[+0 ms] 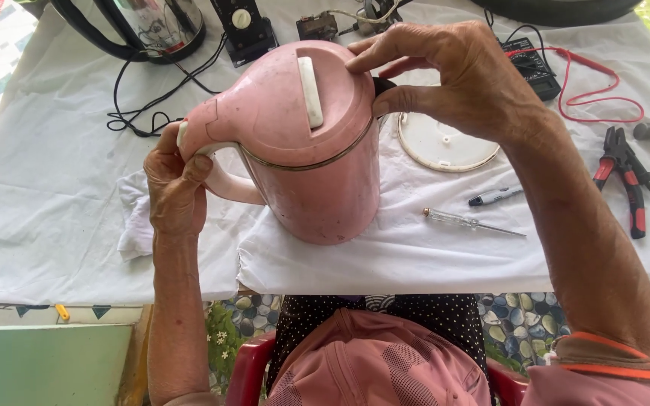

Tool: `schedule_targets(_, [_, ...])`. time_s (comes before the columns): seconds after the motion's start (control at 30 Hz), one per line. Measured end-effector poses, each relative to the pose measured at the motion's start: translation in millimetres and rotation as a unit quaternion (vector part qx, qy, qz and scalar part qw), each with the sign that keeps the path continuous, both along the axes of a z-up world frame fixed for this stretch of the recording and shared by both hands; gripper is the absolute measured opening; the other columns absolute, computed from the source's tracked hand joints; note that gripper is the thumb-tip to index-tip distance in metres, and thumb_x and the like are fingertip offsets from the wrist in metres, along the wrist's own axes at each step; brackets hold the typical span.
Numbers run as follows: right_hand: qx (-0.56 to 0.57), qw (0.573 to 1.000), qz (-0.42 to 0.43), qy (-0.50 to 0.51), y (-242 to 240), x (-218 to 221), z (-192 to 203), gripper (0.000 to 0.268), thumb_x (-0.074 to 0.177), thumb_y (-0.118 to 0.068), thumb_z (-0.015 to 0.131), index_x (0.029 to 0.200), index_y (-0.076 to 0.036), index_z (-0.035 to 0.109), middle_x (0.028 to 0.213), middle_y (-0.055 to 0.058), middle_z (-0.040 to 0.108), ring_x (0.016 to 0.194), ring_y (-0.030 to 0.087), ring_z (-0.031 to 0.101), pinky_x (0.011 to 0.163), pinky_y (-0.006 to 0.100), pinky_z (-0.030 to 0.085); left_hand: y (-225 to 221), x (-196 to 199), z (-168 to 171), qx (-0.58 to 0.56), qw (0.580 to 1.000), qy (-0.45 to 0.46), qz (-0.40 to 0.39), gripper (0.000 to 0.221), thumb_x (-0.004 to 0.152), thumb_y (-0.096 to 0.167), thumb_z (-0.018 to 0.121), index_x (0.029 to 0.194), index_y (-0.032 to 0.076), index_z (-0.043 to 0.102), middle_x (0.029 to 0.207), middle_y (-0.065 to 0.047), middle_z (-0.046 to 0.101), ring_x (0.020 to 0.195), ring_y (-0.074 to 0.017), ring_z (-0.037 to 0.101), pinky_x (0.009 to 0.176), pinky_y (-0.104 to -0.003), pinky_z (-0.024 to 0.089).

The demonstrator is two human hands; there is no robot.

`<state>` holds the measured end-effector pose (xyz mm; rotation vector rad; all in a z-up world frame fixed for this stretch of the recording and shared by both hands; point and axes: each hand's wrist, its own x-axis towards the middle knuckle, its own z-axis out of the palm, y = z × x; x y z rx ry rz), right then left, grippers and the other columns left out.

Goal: The person cleans the interior of a pink electric kettle with a brush, then reassembles the kettle by attaching the lid and handle. The person uses a brush to clean the kettle's interior and then secures the lid and handle back onto the kettle body.

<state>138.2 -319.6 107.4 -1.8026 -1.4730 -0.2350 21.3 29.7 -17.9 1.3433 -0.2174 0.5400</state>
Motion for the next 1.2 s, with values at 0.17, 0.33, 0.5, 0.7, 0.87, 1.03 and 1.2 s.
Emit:
schedule_targets(0.17, [0.002,1.000,-0.017,-0.005,-1.0,-8.3,-3.4,0.037,0.099,-0.002,0.076,0.133,0.001,0.063,0.138,0.024,0.067,0.125,0.033,0.068,0.108,0.040,0.056,-4.1,-0.8,3.8,0.011,1.000,-0.005,0.003,0.038,0.084,0.027,0.086,0.111,0.012,0.063,0.092,0.008,0.057,0.088,-0.0069,0.049,0.083,-0.020,0.041])
schedule_targets(0.33, [-0.022,0.999,-0.026,0.025,0.5,-7.6,-1.3,0.044,0.095,-0.014,0.078,0.133,-0.002,0.059,0.141,0.020,0.065,0.122,0.031,0.069,0.108,0.040,0.054,-4.3,-1.3,3.1,0.011,1.000,-0.009,-0.010,0.039,0.088,0.027,0.084,0.117,0.012,0.064,0.098,0.007,0.060,0.093,-0.0084,0.051,0.087,-0.021,0.042])
schedule_targets(0.5, [-0.010,0.999,-0.019,0.027,3.5,-5.2,-2.3,0.048,0.089,-0.005,0.086,0.128,-0.001,0.059,0.137,0.020,0.066,0.120,0.030,0.070,0.108,0.042,0.056,2.8,1.3,-0.8,0.014,1.000,0.007,-0.019,0.042,0.084,0.028,0.086,0.115,0.011,0.063,0.093,0.008,0.058,0.087,-0.0069,0.049,0.080,-0.019,0.039])
schedule_targets(0.7, [-0.038,0.999,-0.020,0.019,3.7,-8.1,4.9,0.049,0.089,-0.004,0.083,0.128,-0.002,0.054,0.143,0.023,0.063,0.120,0.035,0.070,0.102,0.043,0.056,-3.9,-3.8,9.7,0.034,0.999,0.003,-0.019,0.040,0.087,0.027,0.084,0.114,0.010,0.062,0.092,0.007,0.055,0.085,-0.0067,0.046,0.077,-0.019,0.040])
schedule_targets(0.87, [-0.089,0.992,-0.066,-0.060,13.8,-13.8,1.9,0.072,0.082,-0.037,0.089,0.139,-0.011,0.055,0.140,0.021,0.058,0.126,0.039,0.055,0.100,0.049,0.041,-12.3,-21.0,31.4,0.085,0.996,-0.015,0.025,0.068,0.094,0.050,0.074,0.138,0.002,0.058,0.128,-0.008,0.065,0.114,-0.0155,0.060,0.097,-0.027,0.052])
schedule_targets(1.03, [-0.056,0.992,-0.073,-0.092,10.3,-12.3,-8.6,0.068,0.083,-0.044,0.087,0.135,-0.008,0.063,0.140,0.025,0.061,0.133,0.041,0.055,0.105,0.052,0.043,-16.6,-26.5,43.4,0.185,0.978,-0.027,0.087,0.064,0.098,0.048,0.066,0.135,-0.003,0.060,0.118,-0.009,0.058,0.106,-0.0168,0.056,0.091,-0.027,0.050])
schedule_targets(1.2, [-0.015,0.991,-0.081,-0.102,10.8,-15.5,-5.0,0.069,0.083,-0.050,0.083,0.133,-0.006,0.065,0.141,0.029,0.061,0.132,0.042,0.059,0.106,0.054,0.046,-24.0,-32.8,54.7,0.313,0.935,-0.051,0.159,0.053,0.106,0.040,0.056,0.134,-0.005,0.061,0.112,-0.011,0.053,0.101,-0.0193,0.055,0.088,-0.029,0.054])
